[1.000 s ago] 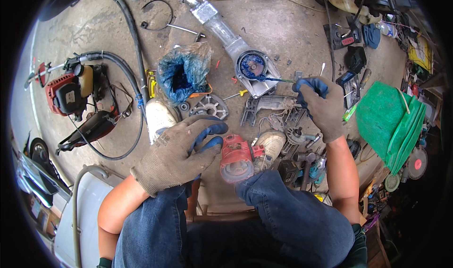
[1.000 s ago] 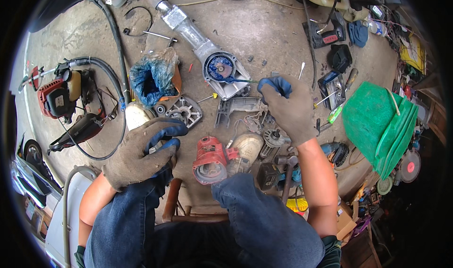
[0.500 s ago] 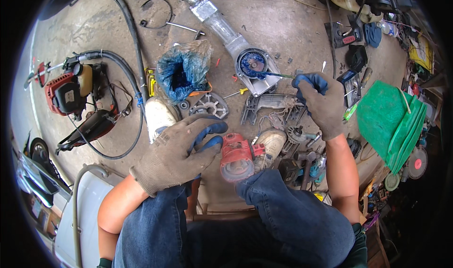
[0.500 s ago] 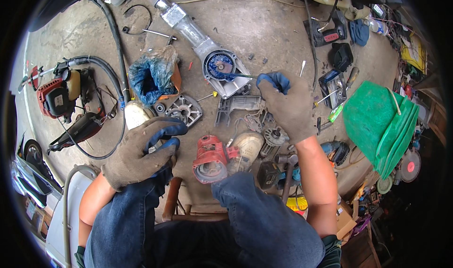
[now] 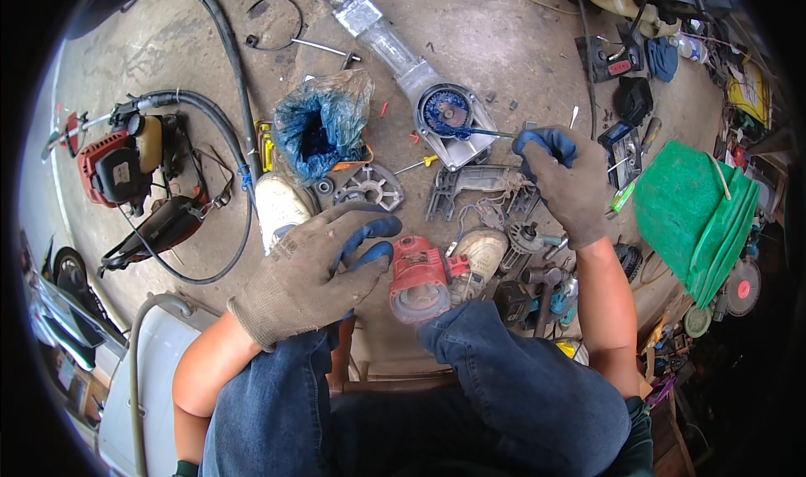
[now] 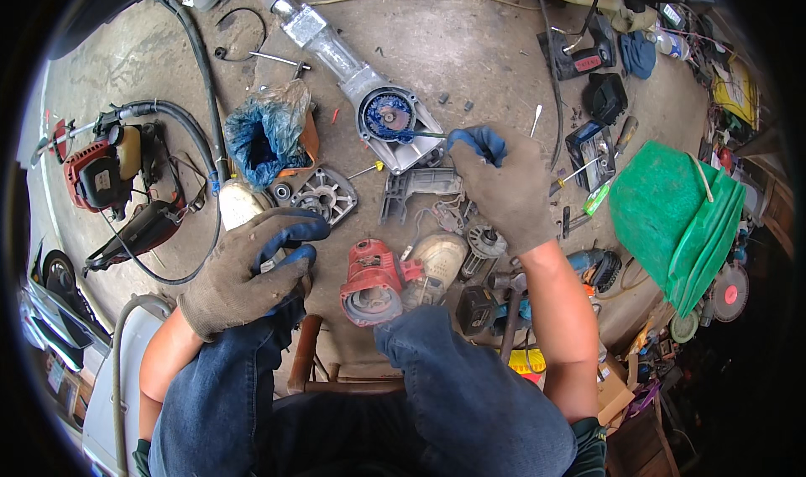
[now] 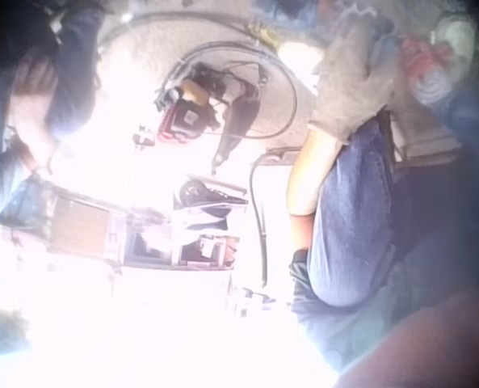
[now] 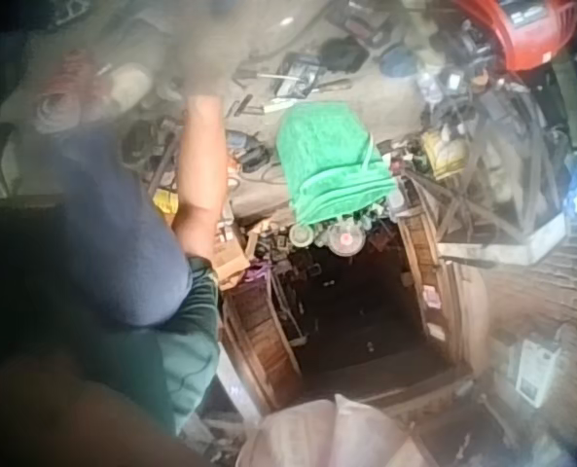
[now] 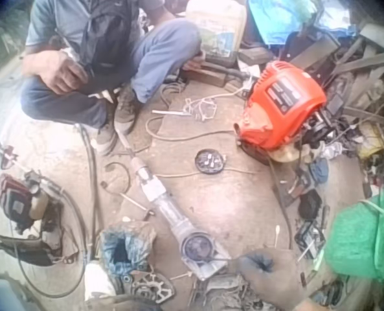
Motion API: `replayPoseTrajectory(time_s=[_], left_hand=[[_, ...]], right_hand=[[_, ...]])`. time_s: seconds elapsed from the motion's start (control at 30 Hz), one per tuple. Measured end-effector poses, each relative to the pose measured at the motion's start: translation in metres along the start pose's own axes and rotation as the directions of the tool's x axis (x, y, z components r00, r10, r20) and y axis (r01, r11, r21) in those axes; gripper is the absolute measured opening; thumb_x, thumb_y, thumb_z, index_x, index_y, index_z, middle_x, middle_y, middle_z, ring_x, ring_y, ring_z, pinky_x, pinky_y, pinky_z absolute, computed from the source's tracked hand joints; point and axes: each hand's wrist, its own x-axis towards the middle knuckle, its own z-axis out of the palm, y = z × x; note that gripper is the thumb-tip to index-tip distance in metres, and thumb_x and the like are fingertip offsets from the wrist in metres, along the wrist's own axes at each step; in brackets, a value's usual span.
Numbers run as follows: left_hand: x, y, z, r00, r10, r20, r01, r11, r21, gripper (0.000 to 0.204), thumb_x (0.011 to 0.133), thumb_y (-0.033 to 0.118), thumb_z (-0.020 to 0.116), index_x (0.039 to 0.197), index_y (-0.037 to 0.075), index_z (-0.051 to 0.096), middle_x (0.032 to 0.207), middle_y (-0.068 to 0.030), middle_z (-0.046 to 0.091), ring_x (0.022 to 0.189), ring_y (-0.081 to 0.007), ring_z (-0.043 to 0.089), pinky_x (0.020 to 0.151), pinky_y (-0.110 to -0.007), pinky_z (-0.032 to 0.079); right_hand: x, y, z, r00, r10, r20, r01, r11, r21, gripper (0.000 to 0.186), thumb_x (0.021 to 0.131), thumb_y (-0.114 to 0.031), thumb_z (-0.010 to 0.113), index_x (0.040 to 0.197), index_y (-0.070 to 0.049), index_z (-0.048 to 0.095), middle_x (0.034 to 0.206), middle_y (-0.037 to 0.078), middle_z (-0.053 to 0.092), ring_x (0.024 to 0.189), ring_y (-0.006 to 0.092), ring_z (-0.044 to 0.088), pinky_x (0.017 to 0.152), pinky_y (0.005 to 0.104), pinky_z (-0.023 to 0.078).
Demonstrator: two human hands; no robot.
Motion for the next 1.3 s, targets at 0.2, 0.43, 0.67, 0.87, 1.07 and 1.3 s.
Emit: replayPoseTrajectory(time_s=[0.2, 0.43, 0.67, 0.87, 1.07, 1.3], left_hand=[[0.000, 0.001, -0.001, 1.000, -0.006, 0.009, 0.006, 1.000, 0.005, 0.040, 0.092, 0.022, 0.069, 0.127, 0.002, 0.065, 0.122, -0.0211, 0.067, 0.104, -0.0347, 0.071, 0.090, -0.042, 0.056], [-0.001, 0.005, -0.004, 0.996, -0.086, 0.035, 0.088, 0.995, -0.054, 0.039, 0.092, 0.021, 0.068, 0.127, 0.002, 0.065, 0.122, -0.0210, 0.066, 0.103, -0.0334, 0.071, 0.088, -0.042, 0.057], [-0.002, 0.003, -0.003, 1.000, -0.003, -0.005, 0.003, 1.000, 0.004, 0.040, 0.092, 0.021, 0.068, 0.127, 0.001, 0.065, 0.122, -0.0213, 0.066, 0.108, -0.0356, 0.070, 0.093, -0.043, 0.055], [-0.002, 0.000, -0.002, 1.000, 0.010, 0.003, -0.010, 1.000, 0.011, 0.041, 0.092, 0.021, 0.068, 0.128, 0.003, 0.064, 0.123, -0.0221, 0.066, 0.110, -0.0373, 0.069, 0.094, -0.044, 0.055], [-0.001, 0.001, -0.002, 0.998, -0.056, 0.031, 0.057, 0.997, -0.053, 0.041, 0.092, 0.021, 0.067, 0.128, 0.002, 0.064, 0.122, -0.0220, 0.066, 0.106, -0.0368, 0.070, 0.090, -0.043, 0.056], [-0.003, -0.004, -0.001, 1.000, 0.006, 0.006, -0.006, 0.998, -0.067, 0.040, 0.091, 0.020, 0.069, 0.126, 0.001, 0.064, 0.120, -0.0226, 0.066, 0.105, -0.0370, 0.070, 0.089, -0.043, 0.056]], right_hand=[[-0.003, 0.003, -0.013, 0.999, 0.042, -0.022, -0.042, 0.999, 0.034, 0.019, 0.090, -0.014, 0.073, 0.092, 0.005, 0.074, 0.069, 0.001, 0.066, 0.066, 0.0045, 0.055, 0.059, 0.0258, 0.046], [-0.002, 0.013, -0.018, 0.999, 0.041, -0.034, -0.038, 0.995, 0.088, 0.018, 0.090, -0.013, 0.073, 0.089, 0.005, 0.074, 0.067, -0.001, 0.065, 0.062, 0.0036, 0.053, 0.055, 0.0250, 0.043], [-0.006, 0.017, -0.021, 0.999, 0.030, -0.027, -0.025, 0.982, 0.188, 0.017, 0.090, -0.014, 0.074, 0.091, 0.003, 0.075, 0.068, -0.001, 0.066, 0.061, 0.0039, 0.054, 0.056, 0.0249, 0.045], [-0.008, 0.021, -0.017, 0.999, 0.027, -0.020, -0.026, 0.998, 0.052, 0.016, 0.089, -0.014, 0.075, 0.094, 0.001, 0.075, 0.068, 0.002, 0.066, 0.062, 0.0048, 0.056, 0.057, 0.0254, 0.046], [-0.006, 0.018, -0.012, 0.993, -0.091, -0.069, 0.088, 0.995, -0.045, 0.016, 0.090, -0.014, 0.074, 0.095, 0.002, 0.074, 0.072, 0.006, 0.067, 0.066, 0.0074, 0.058, 0.062, 0.0275, 0.049], [-0.007, 0.007, -0.023, 0.946, -0.322, -0.014, 0.312, 0.926, -0.213, 0.016, 0.086, -0.011, 0.074, 0.096, 0.001, 0.074, 0.083, 0.014, 0.070, 0.072, 0.0216, 0.067, 0.068, 0.0329, 0.052]])
